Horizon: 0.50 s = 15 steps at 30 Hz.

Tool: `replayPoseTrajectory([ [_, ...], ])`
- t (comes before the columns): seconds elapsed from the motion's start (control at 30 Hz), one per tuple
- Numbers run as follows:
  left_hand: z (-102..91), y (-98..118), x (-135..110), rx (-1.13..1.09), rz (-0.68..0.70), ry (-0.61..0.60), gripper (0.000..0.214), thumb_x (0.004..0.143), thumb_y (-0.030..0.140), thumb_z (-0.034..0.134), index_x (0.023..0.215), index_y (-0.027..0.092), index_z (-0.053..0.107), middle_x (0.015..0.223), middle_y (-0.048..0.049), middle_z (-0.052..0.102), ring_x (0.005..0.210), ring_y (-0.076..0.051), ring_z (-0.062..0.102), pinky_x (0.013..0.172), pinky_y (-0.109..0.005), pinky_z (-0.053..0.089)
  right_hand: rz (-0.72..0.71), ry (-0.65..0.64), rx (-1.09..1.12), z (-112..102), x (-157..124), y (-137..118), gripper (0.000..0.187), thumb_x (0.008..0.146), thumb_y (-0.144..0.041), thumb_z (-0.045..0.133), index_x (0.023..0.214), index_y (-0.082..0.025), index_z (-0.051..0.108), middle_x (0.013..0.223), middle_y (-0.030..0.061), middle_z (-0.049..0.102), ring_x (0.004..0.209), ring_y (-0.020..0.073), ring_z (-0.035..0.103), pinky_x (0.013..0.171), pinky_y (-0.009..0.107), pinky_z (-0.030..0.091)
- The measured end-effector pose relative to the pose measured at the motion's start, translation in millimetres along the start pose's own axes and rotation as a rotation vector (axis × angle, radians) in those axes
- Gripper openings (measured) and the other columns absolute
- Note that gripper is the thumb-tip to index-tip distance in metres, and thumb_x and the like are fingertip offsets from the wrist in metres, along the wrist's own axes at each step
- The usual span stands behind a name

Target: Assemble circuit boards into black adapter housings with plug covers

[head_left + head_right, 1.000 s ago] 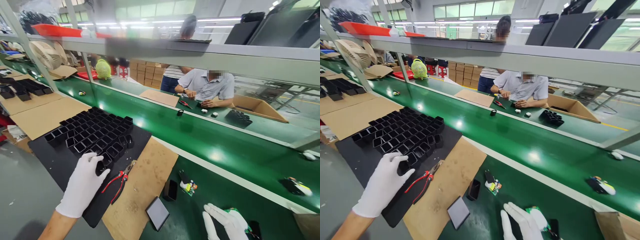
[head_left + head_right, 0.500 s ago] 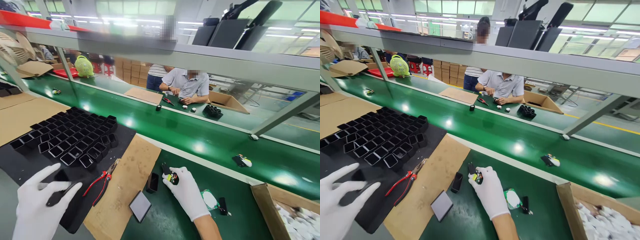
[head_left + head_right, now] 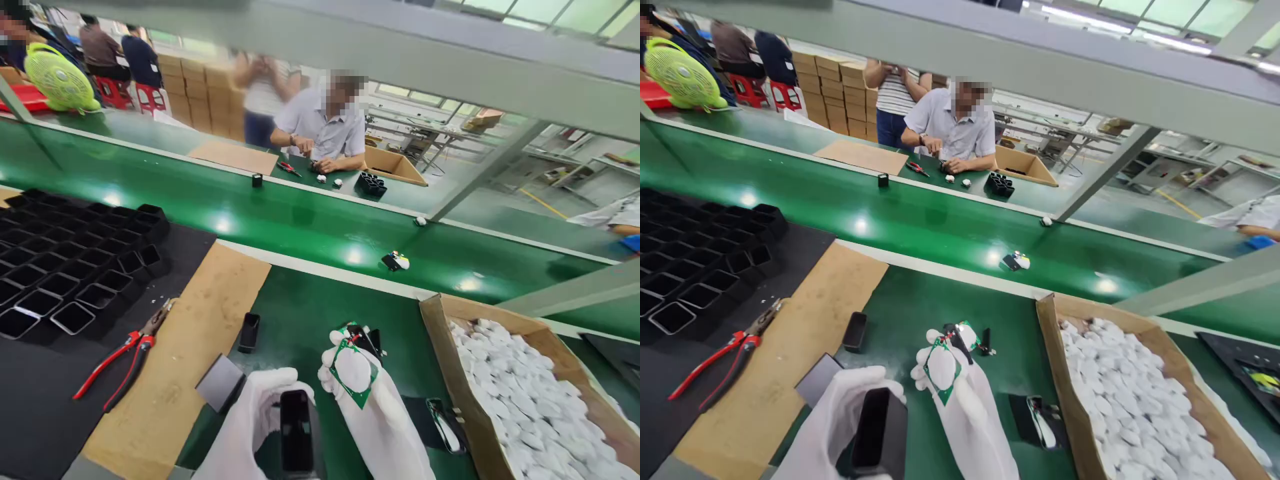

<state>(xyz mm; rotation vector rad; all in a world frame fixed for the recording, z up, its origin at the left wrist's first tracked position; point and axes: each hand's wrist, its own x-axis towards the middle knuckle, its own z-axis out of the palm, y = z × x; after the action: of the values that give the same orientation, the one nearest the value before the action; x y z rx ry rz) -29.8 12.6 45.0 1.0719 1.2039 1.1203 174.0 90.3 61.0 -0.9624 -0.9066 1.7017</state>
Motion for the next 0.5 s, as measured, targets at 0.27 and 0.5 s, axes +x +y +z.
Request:
replayPoseTrajectory([
  [0.27,10.6,-5,7,0.437,0.15,0.02,0.074,0.073,0.031,0.097,0.14,0.037,0.066,0.141,-0.0085,0.074,0.123,-0.034,0.078,0.105,-0.051,0.069,-0.161,0.106,-0.417,-53,-61,0,0.072,0.074,-0.065,0.088,0.137,-0.037,0.07,0.121,0.0138,0.083,0.116,0.0423,0.078,0.092,0.058,0.066],
  [0.5,11.3,1,7,0.47,0.372,0.023,0.076,0.074,0.022,0.095,0.14,0.037,0.06,0.134,-0.0057,0.075,0.119,-0.03,0.079,0.096,-0.039,0.072,-0.301,-0.016,-0.491,-23,-46,-32,0.02,0.091,-0.046,0.081,0.097,-0.027,0.083,0.098,0.0133,0.082,0.09,0.032,0.082,0.075,0.044,0.068],
])
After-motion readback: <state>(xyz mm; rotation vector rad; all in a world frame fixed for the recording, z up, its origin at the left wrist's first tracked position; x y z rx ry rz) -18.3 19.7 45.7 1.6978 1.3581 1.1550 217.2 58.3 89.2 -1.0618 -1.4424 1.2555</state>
